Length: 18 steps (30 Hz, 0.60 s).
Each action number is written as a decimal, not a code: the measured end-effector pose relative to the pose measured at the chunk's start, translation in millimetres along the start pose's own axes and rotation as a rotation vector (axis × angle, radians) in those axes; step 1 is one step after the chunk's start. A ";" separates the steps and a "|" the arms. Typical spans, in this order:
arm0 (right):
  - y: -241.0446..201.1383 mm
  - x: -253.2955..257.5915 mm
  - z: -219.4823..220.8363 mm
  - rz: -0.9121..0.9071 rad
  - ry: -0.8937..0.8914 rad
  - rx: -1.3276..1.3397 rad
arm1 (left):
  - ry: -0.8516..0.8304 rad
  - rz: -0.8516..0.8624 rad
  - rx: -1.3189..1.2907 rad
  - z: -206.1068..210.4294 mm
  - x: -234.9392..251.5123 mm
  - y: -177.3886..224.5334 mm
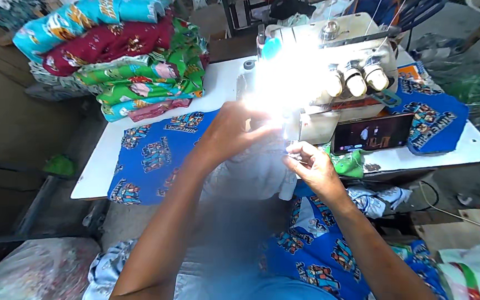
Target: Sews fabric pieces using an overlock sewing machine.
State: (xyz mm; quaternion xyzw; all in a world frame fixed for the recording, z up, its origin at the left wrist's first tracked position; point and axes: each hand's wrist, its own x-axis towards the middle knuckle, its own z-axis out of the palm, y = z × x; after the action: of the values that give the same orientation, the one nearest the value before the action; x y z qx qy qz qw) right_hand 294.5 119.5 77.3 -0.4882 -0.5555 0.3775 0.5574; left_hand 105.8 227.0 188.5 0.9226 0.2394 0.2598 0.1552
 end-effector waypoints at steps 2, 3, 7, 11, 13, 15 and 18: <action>1.8 1.1 -0.6 -0.047 0.044 -0.068 | 0.014 -0.002 -0.004 -0.1 -1.4 0.3; 2.8 1.4 -0.8 -0.066 0.069 -0.115 | 0.020 -0.001 0.001 -0.4 -2.0 0.3; 4.6 0.8 -1.3 -0.106 0.141 -0.266 | 0.046 0.018 0.016 -1.5 -5.6 1.6; 1.5 -1.0 -0.7 -0.109 0.165 -0.333 | 0.039 0.034 0.010 -4.4 -8.9 4.3; -4.2 -2.5 -3.2 -0.076 0.111 -0.229 | 0.035 0.034 0.001 -6.1 -10.1 4.4; -14.6 -3.5 -9.2 0.039 -0.068 0.107 | 0.046 0.048 -0.009 -7.0 -10.3 2.2; -18.3 -1.0 -14.6 0.141 -0.239 0.312 | 0.046 0.029 -0.017 -8.0 -11.5 -0.1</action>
State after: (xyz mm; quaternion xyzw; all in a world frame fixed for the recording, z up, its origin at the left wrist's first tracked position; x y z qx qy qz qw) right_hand 306.5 112.4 96.1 -0.3854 -0.5169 0.5519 0.5287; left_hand 92.7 222.4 190.3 0.9184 0.2271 0.2850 0.1539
